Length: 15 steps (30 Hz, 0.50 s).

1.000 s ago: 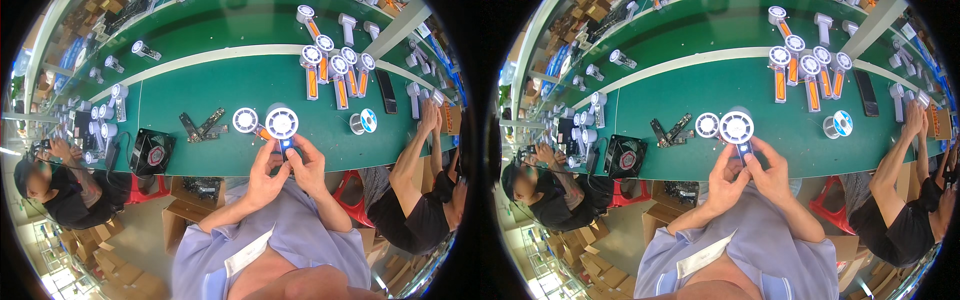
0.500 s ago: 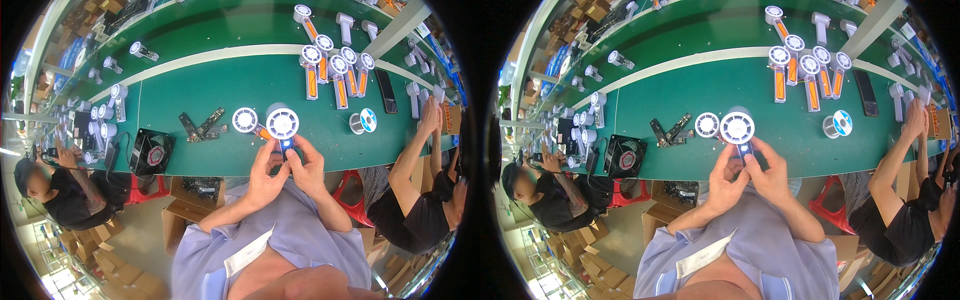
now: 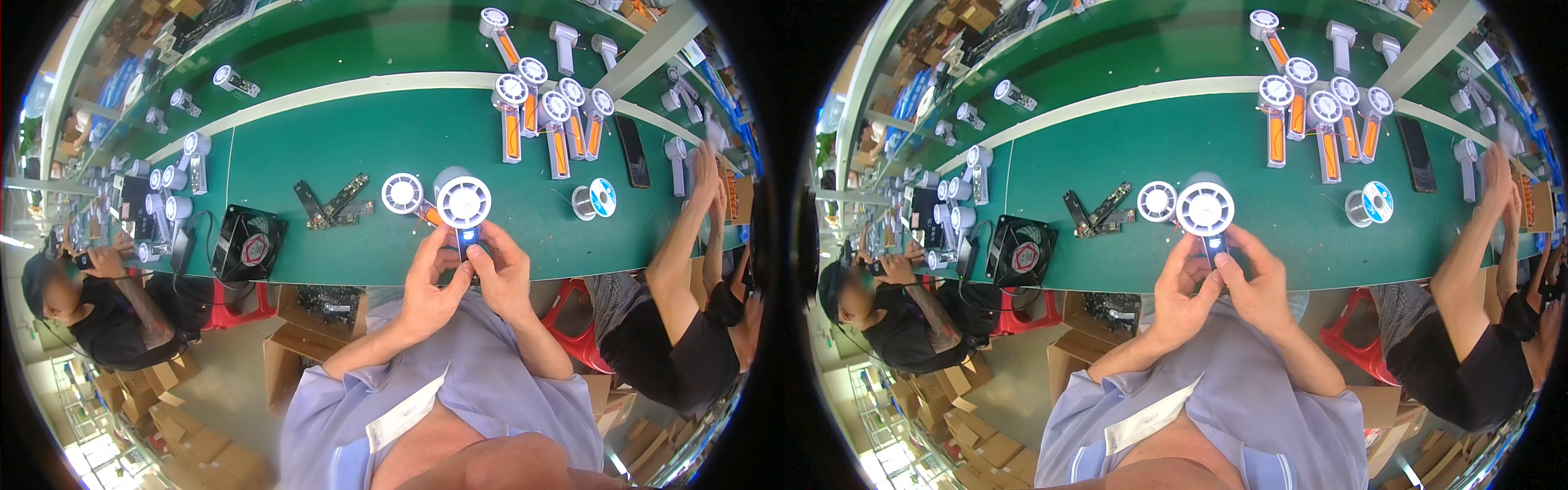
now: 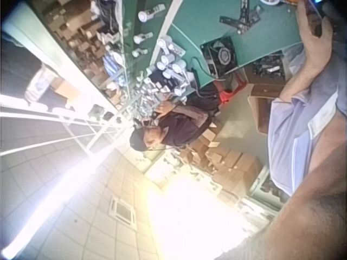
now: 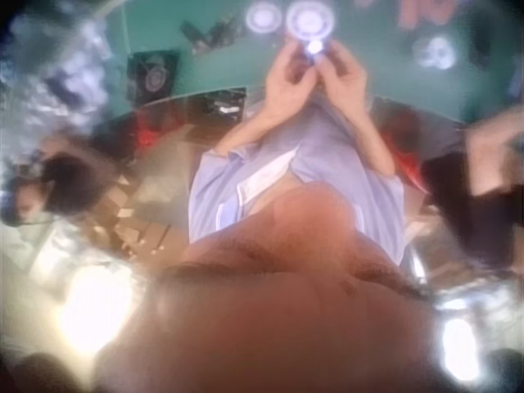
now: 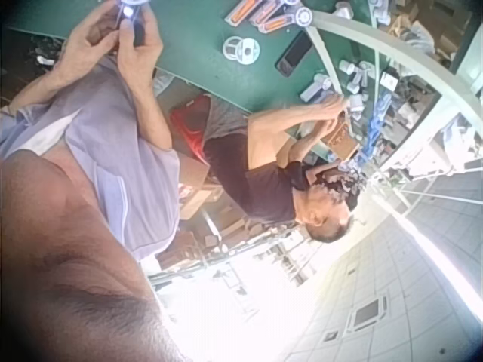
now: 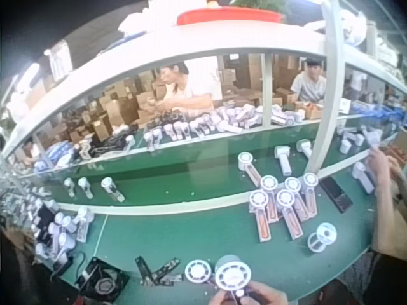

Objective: Assembling handheld electronic fans by connecting components and fitting them into plastic housings.

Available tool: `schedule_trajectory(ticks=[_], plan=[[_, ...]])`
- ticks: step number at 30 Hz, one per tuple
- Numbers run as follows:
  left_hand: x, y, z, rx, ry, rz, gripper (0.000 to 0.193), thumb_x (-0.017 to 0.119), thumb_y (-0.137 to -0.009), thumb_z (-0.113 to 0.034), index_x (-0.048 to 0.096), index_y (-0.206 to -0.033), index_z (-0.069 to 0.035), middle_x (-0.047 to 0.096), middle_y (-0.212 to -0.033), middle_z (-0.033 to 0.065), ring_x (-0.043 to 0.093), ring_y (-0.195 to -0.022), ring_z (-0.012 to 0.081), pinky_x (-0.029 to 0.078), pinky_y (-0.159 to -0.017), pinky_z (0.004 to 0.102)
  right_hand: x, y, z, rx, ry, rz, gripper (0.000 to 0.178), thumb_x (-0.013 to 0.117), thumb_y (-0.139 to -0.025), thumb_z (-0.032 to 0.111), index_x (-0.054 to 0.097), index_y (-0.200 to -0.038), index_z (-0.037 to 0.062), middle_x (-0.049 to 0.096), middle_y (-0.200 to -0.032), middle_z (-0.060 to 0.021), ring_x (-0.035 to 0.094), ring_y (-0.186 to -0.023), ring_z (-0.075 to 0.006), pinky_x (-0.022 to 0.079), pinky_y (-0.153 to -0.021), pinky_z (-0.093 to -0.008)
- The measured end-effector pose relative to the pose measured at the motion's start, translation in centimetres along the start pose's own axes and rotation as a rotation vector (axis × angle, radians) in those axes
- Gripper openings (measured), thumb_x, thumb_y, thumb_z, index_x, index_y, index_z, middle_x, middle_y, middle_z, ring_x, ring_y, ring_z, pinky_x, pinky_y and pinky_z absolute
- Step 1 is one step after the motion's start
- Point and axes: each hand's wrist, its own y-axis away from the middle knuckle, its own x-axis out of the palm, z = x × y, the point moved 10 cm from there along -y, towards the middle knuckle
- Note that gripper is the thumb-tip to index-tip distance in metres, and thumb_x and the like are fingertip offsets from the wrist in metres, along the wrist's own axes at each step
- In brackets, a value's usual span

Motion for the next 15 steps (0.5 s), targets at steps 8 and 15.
schedule_trajectory(ticks=[8,15], plan=[[-0.3,-0.1,-0.9,0.126,-0.154,-0.021,0.072,0.066,-0.095,0.011,0.039,-0.161,0.001,0.055,-0.132,0.0143,0.068,-0.107,0.0205,0.061,-0.090,0.0337,0.0,0.2,0.8,-0.066,0.154,-0.019,0.042,0.064,-0.103,0.009,0.060,-0.142,-0.0067,0.074,-0.123,-0.0173,0.069,-0.116,-0.0220,0.054,-0.099,-0.0347],[-0.3,-0.2,-0.5,0.104,-0.180,0.020,0.070,0.063,-0.099,0.012,0.035,-0.162,0.002,0.053,-0.141,0.0138,0.068,-0.112,0.0189,0.060,-0.092,0.0324,-0.3,0.6,2.8,-0.163,0.202,-0.192,0.039,0.073,-0.097,0.006,0.065,-0.134,-0.0040,0.072,-0.121,-0.0149,0.069,-0.113,-0.0227,0.055,-0.097,-0.0353]])
